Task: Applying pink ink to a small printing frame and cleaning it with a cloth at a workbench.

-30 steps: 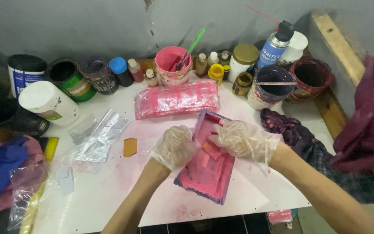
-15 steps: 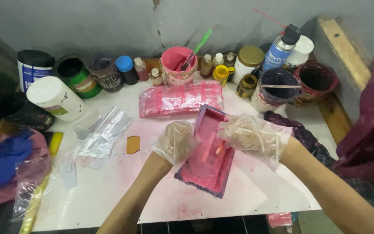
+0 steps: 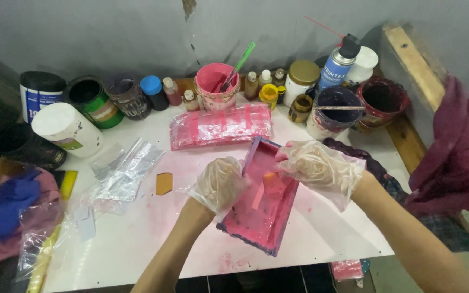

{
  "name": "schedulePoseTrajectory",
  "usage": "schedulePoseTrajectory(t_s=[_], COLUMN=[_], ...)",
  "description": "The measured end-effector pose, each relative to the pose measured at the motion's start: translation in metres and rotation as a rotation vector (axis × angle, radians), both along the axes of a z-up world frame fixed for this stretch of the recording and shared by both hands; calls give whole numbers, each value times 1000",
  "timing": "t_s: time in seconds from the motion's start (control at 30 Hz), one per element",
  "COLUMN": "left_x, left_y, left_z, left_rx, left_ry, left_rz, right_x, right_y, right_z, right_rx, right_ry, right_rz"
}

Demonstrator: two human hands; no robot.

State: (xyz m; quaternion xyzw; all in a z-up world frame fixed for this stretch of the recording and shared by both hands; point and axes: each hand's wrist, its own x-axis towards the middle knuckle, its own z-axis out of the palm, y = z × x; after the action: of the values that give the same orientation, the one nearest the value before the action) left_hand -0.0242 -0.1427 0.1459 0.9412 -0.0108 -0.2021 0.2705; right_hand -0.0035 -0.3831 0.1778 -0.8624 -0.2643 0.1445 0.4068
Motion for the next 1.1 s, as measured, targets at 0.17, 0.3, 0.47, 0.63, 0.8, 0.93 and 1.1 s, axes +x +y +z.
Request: schedulePoseTrajectory(t_s=[0.17, 0.3, 0.47, 0.63, 0.8, 0.93, 1.1], left_x=[6, 18, 13, 17, 5, 14, 40], left_y=[19, 21, 22, 50, 45, 12, -19], left_z=[-45, -89, -159, -291, -186, -98, -104], left_rx=[85, 40, -78, -156, -263, 173, 226], left_ry=[-343, -329, -323, -508, -705, -314, -376], left_rz=[-412, -490, -737, -853, -870, -804, -762], right_x=[-7, -40, -53, -53, -51, -57, -58], right_y=[-13, 0, 21, 35, 34, 23, 10], right_z=[-26, -40, -87, -105, -114, -123, -135], right_rx=[71, 267, 1117, 1184, 1247, 1215, 1103], right_ry=[-317, -264, 358, 495, 422, 283, 33], right_rz=[159, -69, -317, -500, -528, -699, -767])
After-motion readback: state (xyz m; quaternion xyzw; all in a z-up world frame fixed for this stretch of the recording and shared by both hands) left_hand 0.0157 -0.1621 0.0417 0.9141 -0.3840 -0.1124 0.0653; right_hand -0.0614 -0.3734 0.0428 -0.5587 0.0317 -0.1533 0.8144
